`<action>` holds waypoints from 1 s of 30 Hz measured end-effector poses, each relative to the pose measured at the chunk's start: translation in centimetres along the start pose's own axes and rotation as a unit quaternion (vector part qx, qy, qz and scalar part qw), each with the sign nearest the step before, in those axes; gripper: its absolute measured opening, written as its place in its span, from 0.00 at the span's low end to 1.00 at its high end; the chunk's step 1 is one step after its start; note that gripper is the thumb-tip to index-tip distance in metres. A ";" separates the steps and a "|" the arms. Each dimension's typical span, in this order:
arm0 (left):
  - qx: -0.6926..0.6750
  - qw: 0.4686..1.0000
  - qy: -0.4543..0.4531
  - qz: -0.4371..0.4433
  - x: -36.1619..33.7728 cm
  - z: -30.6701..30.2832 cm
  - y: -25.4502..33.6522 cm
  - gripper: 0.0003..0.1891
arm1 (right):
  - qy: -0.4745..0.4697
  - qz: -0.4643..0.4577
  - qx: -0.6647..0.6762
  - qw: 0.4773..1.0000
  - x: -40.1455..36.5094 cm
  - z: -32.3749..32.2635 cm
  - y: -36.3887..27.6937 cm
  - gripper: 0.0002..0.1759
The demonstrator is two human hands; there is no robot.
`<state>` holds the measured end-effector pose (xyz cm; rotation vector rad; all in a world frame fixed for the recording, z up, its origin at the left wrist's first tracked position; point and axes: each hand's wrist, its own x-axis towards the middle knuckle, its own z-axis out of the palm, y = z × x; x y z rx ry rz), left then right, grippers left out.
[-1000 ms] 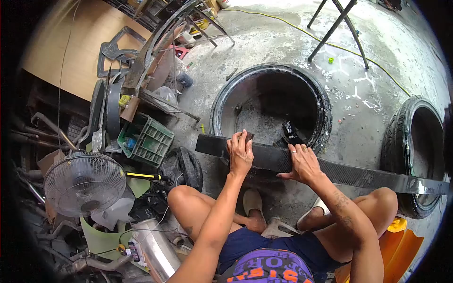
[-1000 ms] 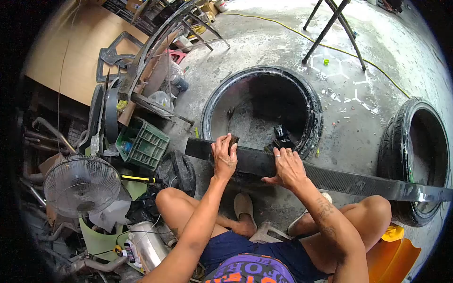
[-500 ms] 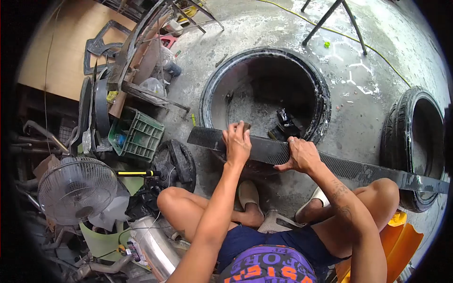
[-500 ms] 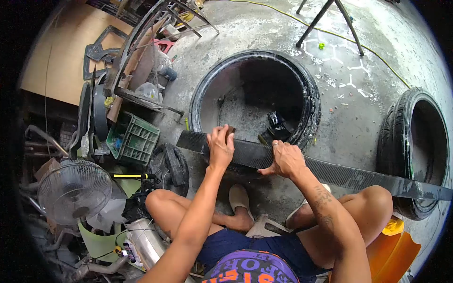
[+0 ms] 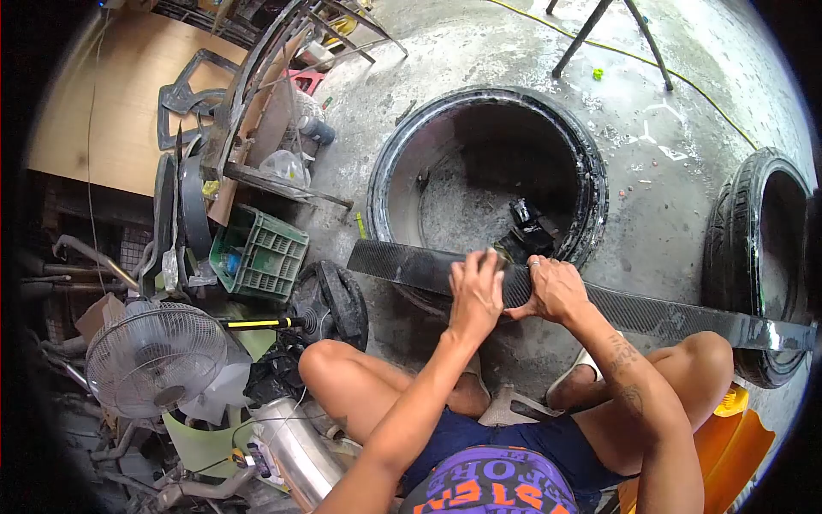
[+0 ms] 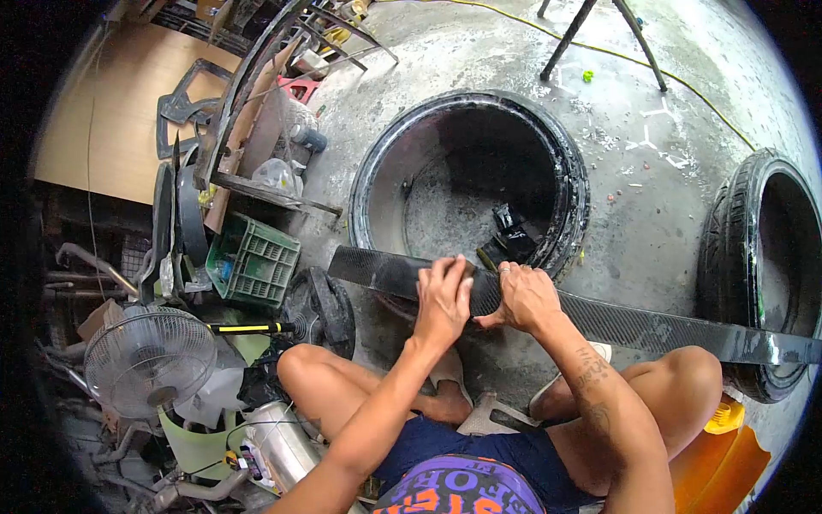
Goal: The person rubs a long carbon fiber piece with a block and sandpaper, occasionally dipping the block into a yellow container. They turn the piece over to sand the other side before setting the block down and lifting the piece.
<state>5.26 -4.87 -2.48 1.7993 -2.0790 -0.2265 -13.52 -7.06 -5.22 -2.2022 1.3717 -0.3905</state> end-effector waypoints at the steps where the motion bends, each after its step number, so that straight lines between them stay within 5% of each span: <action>1: -0.027 1.000 -0.007 0.013 -0.4 -0.3 0.4 0.14 | 0.008 -0.004 -0.006 1.000 0.0 0.1 0.0 0.56; 4: 0.028 0.999 0.006 0.043 2.4 -0.4 -6.7 0.16 | -0.005 0.014 0.005 1.000 0.0 0.0 -0.2 0.57; 7: 0.097 0.992 0.062 -0.047 2.9 -0.4 -6.0 0.16 | -0.020 0.005 -0.007 1.000 0.1 -0.4 -0.3 0.57; 10: -0.013 1.000 0.013 -0.001 -0.3 0.1 -0.4 0.14 | -0.022 0.005 -0.004 1.000 0.2 -0.2 -0.1 0.56; 14: 0.028 0.999 -0.007 0.035 3.0 -1.5 -7.2 0.15 | -0.007 0.020 0.004 1.000 0.0 0.2 0.0 0.53; 15: 0.044 0.998 0.036 -0.041 3.5 -1.6 -7.6 0.16 | 0.003 0.007 0.003 1.000 -0.1 0.5 0.1 0.53; 21: -0.024 0.999 -0.008 0.045 0.5 -1.4 -3.0 0.15 | -0.004 -0.002 0.000 1.000 0.0 0.1 -0.1 0.53; 25: 0.054 0.997 0.036 -0.047 3.8 -2.1 -7.7 0.15 | 0.000 0.013 0.000 1.000 -0.2 -0.1 -0.2 0.54; 30: -0.021 0.999 -0.046 0.015 -0.5 -2.2 -0.8 0.18 | -0.019 -0.001 0.006 1.000 0.1 0.3 0.3 0.58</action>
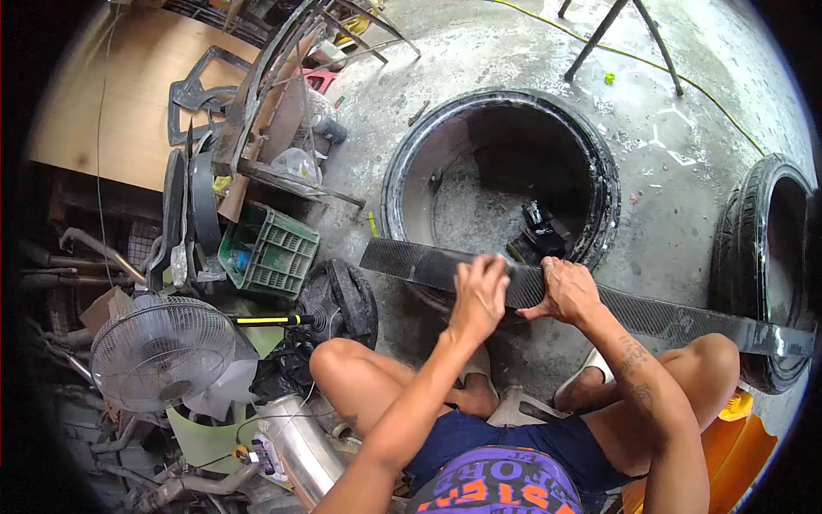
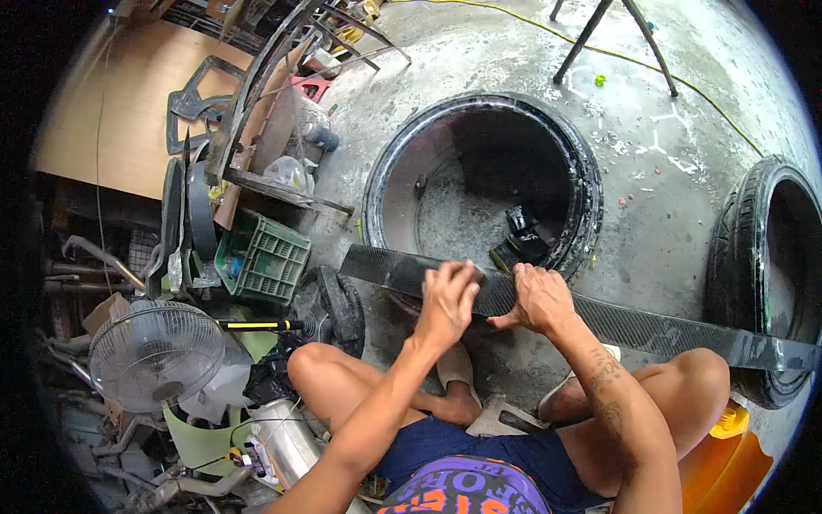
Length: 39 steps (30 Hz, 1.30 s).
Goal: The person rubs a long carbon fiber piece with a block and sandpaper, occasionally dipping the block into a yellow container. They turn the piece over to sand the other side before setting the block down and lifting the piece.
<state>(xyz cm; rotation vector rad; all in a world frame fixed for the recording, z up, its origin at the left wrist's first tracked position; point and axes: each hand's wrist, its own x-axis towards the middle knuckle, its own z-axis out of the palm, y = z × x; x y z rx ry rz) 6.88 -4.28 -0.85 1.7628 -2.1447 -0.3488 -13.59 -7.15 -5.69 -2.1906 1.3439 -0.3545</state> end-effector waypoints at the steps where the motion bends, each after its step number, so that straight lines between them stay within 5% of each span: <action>1: -0.052 0.998 -0.011 0.014 -0.7 -0.4 0.4 0.18 | 0.004 0.002 -0.003 1.000 -0.1 -0.1 -0.1 0.58; 7: 0.021 0.989 0.137 -0.049 -0.8 -2.6 -6.4 0.19 | 0.016 0.006 -0.003 1.000 -0.3 -0.3 -0.5 0.56; 12: 0.024 0.998 0.035 0.038 -0.2 -1.4 -5.3 0.19 | -0.003 0.016 -0.007 1.000 0.0 -0.7 -0.5 0.56; 16: 0.099 0.991 0.075 -0.048 3.8 -0.7 -8.8 0.17 | -0.021 0.025 -0.015 0.999 0.1 -1.1 -0.9 0.56; 20: 0.003 0.998 0.050 0.033 0.7 0.2 -2.1 0.14 | -0.016 0.012 -0.015 1.000 0.2 -0.2 -0.2 0.58; 25: 0.021 0.997 0.068 0.007 5.2 -0.1 -7.9 0.13 | -0.030 0.035 -0.022 0.999 -0.2 -0.5 -0.8 0.59; 29: 0.002 0.997 0.042 0.063 1.5 1.1 -2.5 0.16 | -0.028 0.022 -0.012 0.999 0.2 -0.6 -0.3 0.59; 33: 0.020 0.997 0.015 0.079 4.7 0.3 -6.5 0.16 | 0.020 -0.002 -0.017 1.000 0.0 0.0 -0.3 0.56; 34: 0.005 0.998 0.059 0.019 5.5 0.4 -7.2 0.16 | 0.017 0.005 -0.022 1.000 -0.1 -0.3 -0.5 0.57; 39: -0.010 0.997 0.047 0.060 1.6 1.5 -2.5 0.18 | 0.046 -0.017 -0.019 0.999 0.0 0.3 0.1 0.55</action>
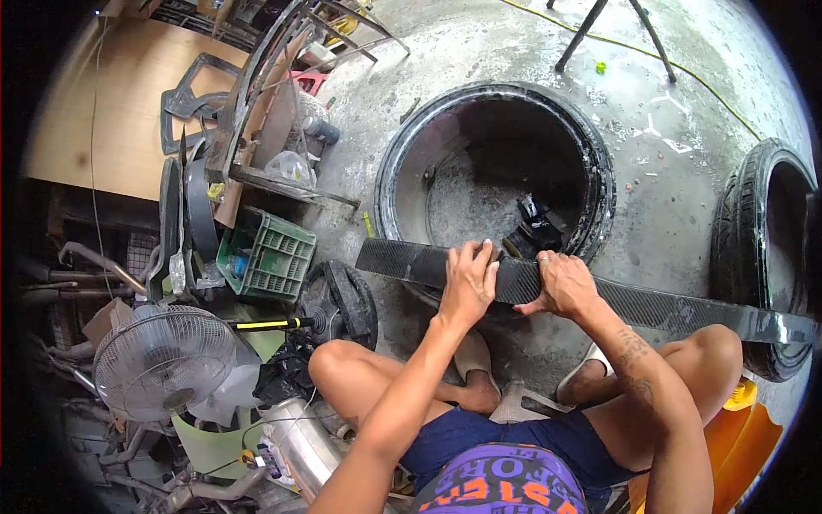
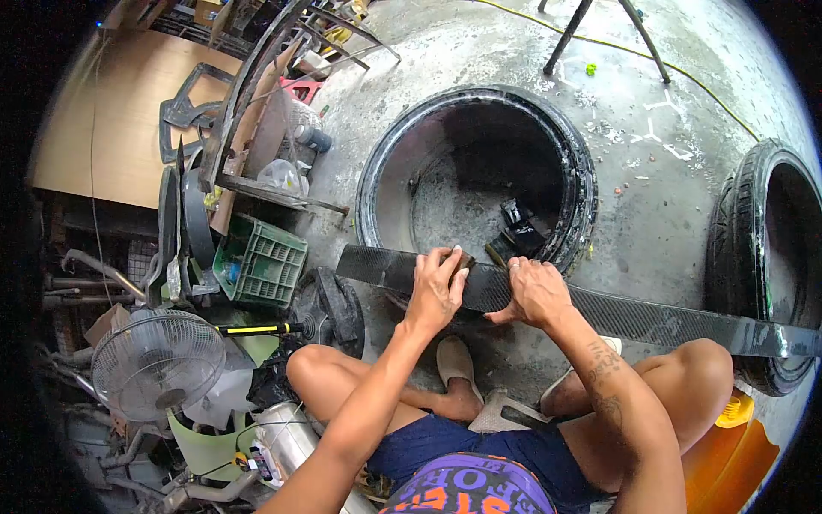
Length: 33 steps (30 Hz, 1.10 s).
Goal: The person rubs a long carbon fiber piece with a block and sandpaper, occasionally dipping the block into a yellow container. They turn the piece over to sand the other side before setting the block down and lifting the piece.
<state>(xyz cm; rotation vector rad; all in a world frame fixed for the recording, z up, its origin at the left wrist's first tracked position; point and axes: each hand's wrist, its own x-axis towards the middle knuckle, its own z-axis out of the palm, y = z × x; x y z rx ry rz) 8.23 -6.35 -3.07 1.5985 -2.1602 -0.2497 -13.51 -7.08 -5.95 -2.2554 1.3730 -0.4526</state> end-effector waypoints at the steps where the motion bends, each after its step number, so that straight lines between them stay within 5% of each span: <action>1: 0.001 1.000 -0.014 0.009 0.4 -0.4 -0.4 0.17 | -0.004 -0.001 0.000 1.000 -0.1 0.1 0.0 0.55; 4: 0.035 0.999 -0.017 -0.009 3.6 -0.2 -4.9 0.15 | -0.009 0.005 -0.012 1.000 -0.1 0.1 -0.2 0.56; 9: 0.008 1.000 0.001 0.008 0.6 -0.4 -0.1 0.14 | -0.042 0.014 -0.013 0.999 0.2 -0.1 0.1 0.57; 14: 0.037 0.999 -0.012 -0.011 3.6 -0.5 -4.5 0.15 | -0.017 0.006 -0.004 1.000 -0.4 0.8 -0.1 0.56; 18: 0.027 0.999 -0.024 -0.005 0.6 -0.9 -0.3 0.18 | -0.052 0.011 -0.014 0.998 0.1 -0.5 -0.3 0.57; 23: 0.029 0.998 -0.036 -0.032 3.3 -0.5 -5.0 0.16 | -0.010 0.000 -0.011 1.000 -0.1 0.3 0.0 0.55; 27: -0.003 0.999 -0.022 -0.043 0.0 -0.8 0.1 0.17 | -0.034 0.005 -0.013 0.999 0.1 -0.3 0.1 0.55; 33: 0.034 0.999 0.004 -0.023 2.2 -0.2 -3.1 0.18 | -0.047 0.010 -0.028 0.998 -0.1 -0.5 -0.4 0.56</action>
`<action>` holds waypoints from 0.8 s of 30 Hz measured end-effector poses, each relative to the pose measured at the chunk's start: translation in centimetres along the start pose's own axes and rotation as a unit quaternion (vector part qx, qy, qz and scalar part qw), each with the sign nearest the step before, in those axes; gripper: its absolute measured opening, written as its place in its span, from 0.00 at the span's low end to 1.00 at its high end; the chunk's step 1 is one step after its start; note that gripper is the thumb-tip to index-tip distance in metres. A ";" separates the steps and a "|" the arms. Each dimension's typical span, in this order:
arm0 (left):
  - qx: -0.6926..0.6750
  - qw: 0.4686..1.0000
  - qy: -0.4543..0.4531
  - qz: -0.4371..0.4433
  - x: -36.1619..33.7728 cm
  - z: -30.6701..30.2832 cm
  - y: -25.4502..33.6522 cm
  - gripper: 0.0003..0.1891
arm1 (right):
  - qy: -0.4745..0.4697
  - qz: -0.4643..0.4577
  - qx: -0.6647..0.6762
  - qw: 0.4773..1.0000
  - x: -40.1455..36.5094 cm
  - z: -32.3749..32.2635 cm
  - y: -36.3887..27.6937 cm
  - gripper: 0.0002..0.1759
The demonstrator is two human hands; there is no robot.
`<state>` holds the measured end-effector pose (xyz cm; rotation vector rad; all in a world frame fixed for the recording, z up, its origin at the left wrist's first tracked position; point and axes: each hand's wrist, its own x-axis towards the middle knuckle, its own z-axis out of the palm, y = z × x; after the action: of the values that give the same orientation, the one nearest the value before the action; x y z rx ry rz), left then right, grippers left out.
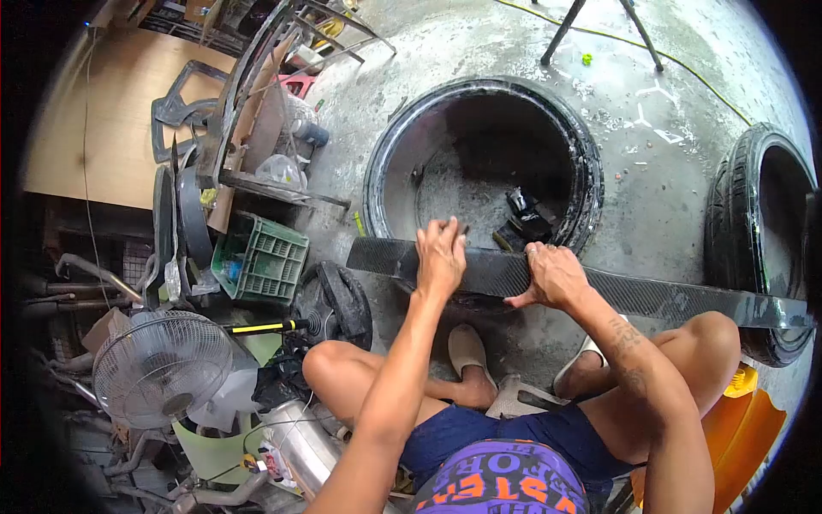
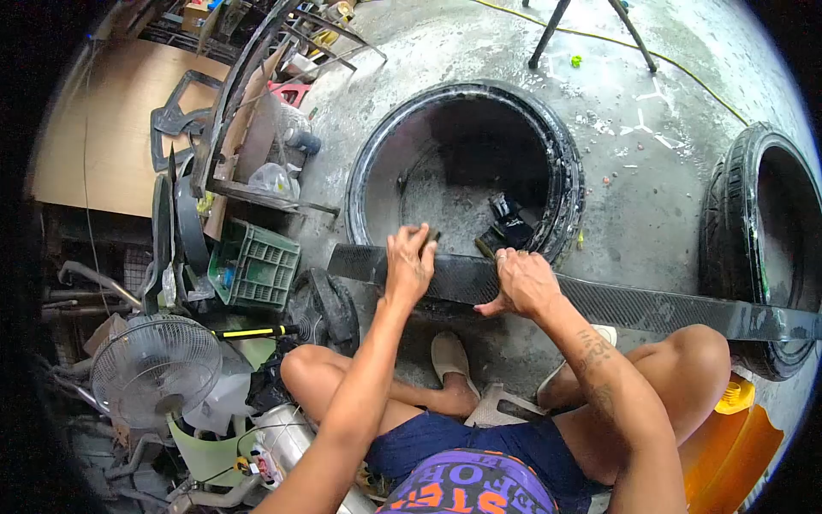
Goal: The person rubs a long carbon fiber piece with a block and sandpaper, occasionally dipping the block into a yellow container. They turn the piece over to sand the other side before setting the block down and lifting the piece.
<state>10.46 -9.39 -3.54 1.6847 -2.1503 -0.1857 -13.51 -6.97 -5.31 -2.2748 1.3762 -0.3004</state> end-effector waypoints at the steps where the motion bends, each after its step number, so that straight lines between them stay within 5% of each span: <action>1: 0.022 1.000 0.002 -0.003 -1.1 -0.2 0.9 0.18 | 0.001 0.001 0.001 1.000 -0.1 -0.1 -0.1 0.56; 24: 0.008 0.999 -0.031 -0.028 -1.0 -1.4 -0.4 0.17 | 0.024 -0.006 0.015 1.000 0.2 0.6 0.2 0.56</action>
<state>11.54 -8.32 -2.60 1.7714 -2.1551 -0.2398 -13.34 -7.04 -5.99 -2.2649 1.3733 -0.3802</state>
